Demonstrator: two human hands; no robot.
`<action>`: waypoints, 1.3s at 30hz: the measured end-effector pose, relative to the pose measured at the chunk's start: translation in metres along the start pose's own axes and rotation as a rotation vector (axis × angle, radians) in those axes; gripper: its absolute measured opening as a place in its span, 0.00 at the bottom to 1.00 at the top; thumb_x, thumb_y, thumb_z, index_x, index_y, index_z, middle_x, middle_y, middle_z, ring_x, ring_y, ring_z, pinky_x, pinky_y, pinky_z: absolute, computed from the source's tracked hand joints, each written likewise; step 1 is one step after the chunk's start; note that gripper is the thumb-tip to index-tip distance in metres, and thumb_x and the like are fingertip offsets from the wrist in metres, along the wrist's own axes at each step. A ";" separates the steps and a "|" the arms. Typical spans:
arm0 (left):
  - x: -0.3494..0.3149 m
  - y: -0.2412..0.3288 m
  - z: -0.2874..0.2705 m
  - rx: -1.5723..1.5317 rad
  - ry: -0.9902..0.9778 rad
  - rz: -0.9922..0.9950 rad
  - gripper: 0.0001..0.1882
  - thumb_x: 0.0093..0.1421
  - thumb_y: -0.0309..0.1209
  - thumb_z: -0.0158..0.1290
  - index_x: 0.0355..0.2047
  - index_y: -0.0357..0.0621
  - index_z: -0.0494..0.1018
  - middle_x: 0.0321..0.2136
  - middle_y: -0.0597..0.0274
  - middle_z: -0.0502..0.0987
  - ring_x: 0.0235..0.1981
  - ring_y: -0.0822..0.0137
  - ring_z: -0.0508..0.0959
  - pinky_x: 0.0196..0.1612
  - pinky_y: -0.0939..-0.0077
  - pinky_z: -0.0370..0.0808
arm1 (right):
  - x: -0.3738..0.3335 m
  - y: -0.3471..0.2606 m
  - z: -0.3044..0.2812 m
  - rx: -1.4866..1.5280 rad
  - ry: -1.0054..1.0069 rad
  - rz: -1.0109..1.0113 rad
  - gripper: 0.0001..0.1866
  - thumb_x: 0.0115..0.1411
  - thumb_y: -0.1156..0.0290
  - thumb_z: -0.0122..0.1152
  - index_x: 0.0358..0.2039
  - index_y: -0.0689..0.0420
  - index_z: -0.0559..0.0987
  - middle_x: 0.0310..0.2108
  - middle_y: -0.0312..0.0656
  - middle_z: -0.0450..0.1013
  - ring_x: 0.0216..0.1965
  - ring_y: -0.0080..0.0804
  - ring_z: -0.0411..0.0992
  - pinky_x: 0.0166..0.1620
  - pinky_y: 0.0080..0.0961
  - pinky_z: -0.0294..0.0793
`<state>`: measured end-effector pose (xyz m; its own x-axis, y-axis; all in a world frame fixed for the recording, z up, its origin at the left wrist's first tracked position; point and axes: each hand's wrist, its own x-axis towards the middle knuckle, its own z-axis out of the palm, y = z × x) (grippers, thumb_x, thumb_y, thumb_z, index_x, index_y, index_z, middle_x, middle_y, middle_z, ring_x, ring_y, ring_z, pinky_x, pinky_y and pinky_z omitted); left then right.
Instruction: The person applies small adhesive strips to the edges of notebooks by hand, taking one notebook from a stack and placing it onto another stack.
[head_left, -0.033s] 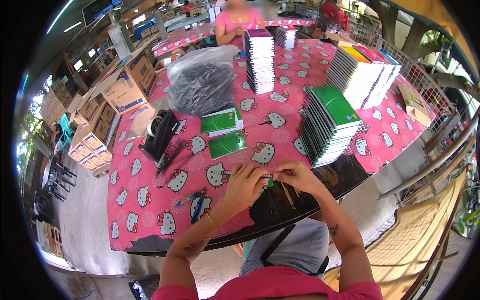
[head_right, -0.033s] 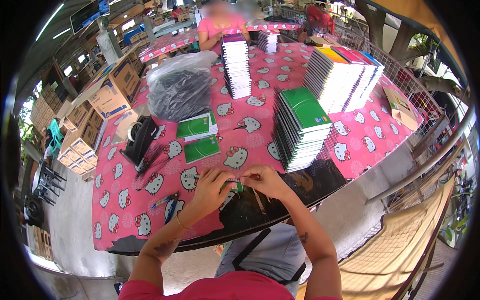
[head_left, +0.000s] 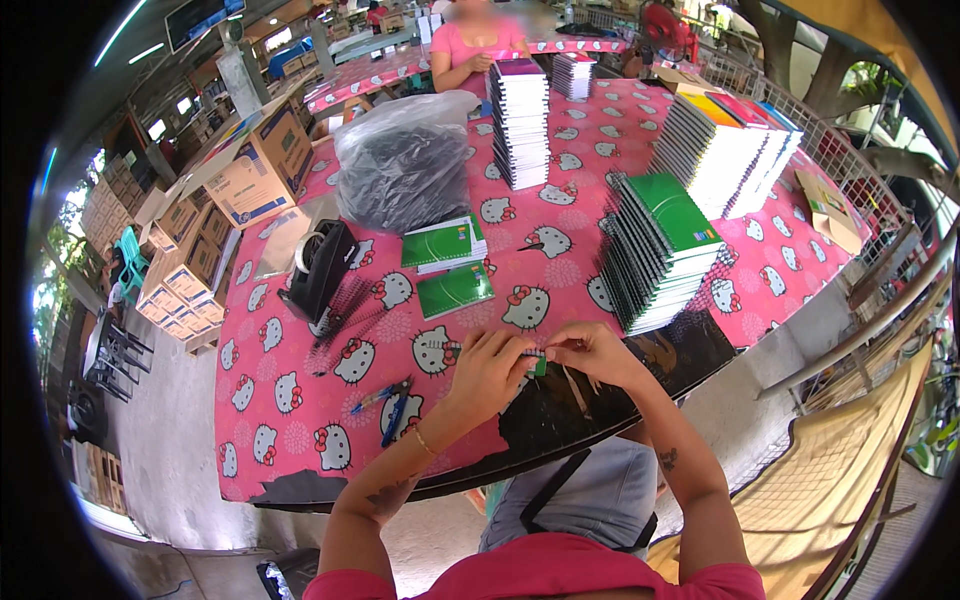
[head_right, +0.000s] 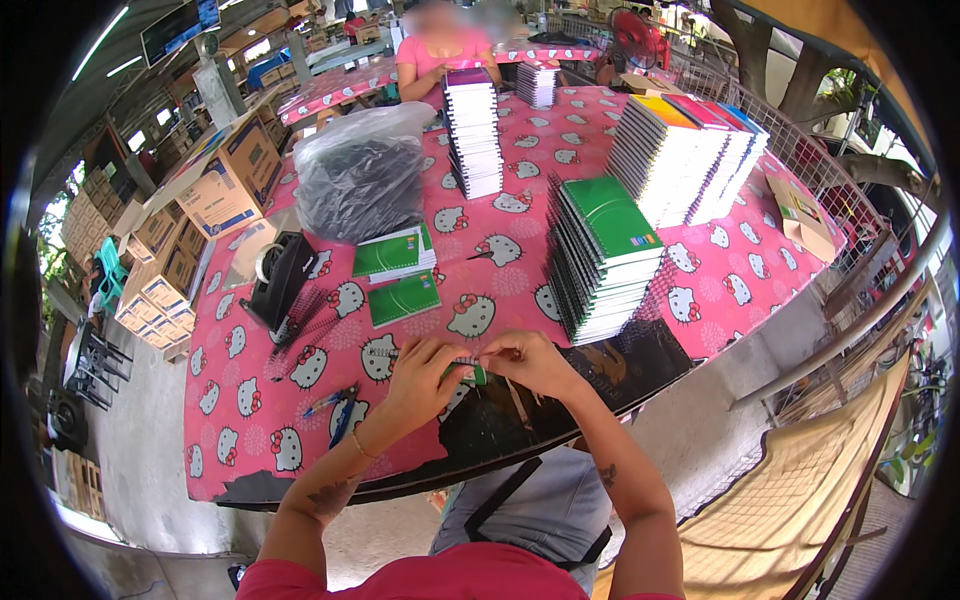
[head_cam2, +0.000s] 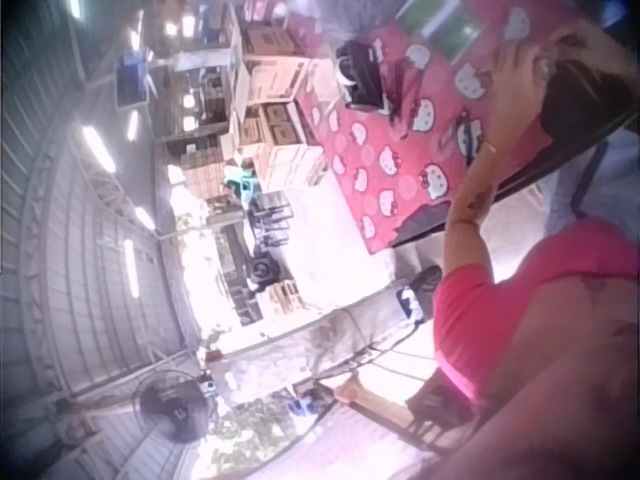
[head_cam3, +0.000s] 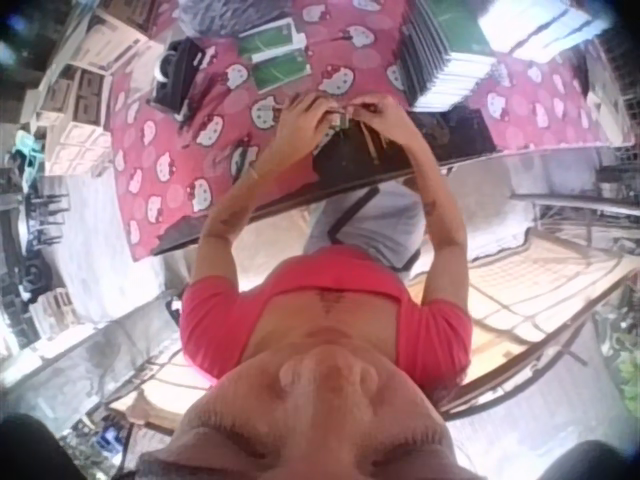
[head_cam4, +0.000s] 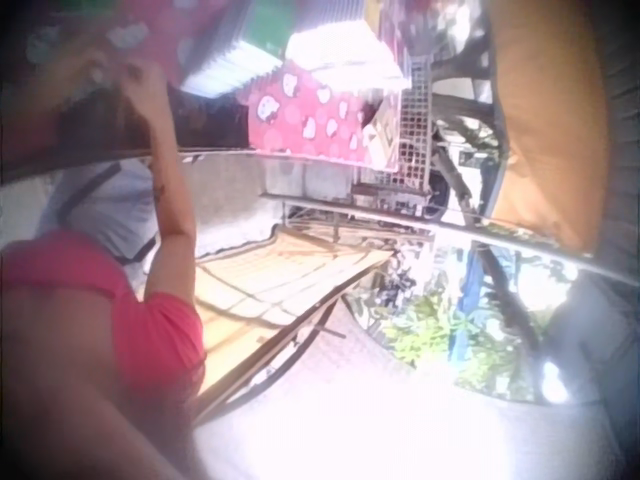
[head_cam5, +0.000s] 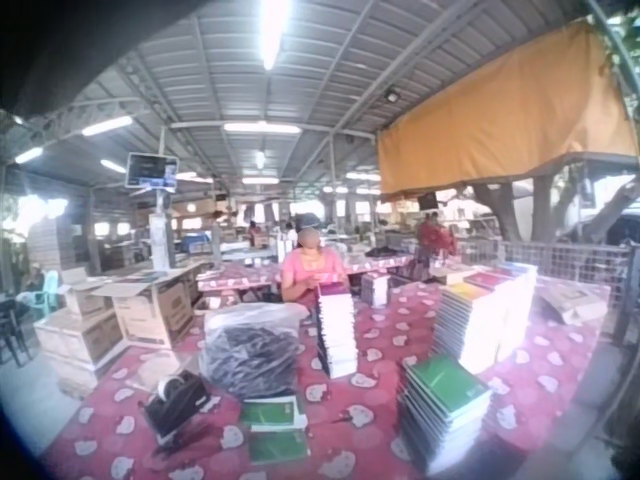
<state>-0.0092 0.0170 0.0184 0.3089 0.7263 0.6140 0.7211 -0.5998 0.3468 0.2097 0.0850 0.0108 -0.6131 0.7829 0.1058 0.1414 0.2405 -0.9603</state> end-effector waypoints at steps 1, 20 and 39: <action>0.000 0.000 -0.002 -0.007 -0.019 -0.003 0.10 0.60 0.32 0.60 0.41 0.45 0.75 0.34 0.60 0.75 0.38 0.55 0.76 0.48 0.56 0.68 | 0.001 -0.002 -0.001 -0.006 -0.017 -0.035 0.05 0.63 0.77 0.65 0.38 0.64 0.82 0.32 0.35 0.77 0.36 0.18 0.74 0.40 0.19 0.75; 0.152 0.079 -0.057 -0.173 0.379 0.175 0.20 0.64 0.24 0.57 0.56 0.40 0.74 0.47 0.53 0.77 0.39 0.68 0.78 0.43 0.72 0.75 | -0.041 -0.129 -0.017 0.091 0.652 -0.280 0.33 0.64 0.74 0.62 0.67 0.65 0.63 0.56 0.47 0.72 0.53 0.28 0.71 0.54 0.25 0.72; 0.096 -0.116 -0.030 0.029 -0.086 -0.226 0.11 0.62 0.32 0.58 0.42 0.40 0.80 0.45 0.50 0.80 0.43 0.54 0.81 0.48 0.63 0.77 | -0.054 -0.172 -0.094 -0.833 0.774 -0.552 0.17 0.58 0.74 0.66 0.49 0.58 0.82 0.53 0.48 0.74 0.54 0.46 0.72 0.56 0.40 0.69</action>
<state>-0.0820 0.1466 0.0587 0.1883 0.8678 0.4598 0.7952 -0.4095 0.4472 0.2915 0.0558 0.1947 -0.1723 0.5260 0.8328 0.6306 0.7084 -0.3169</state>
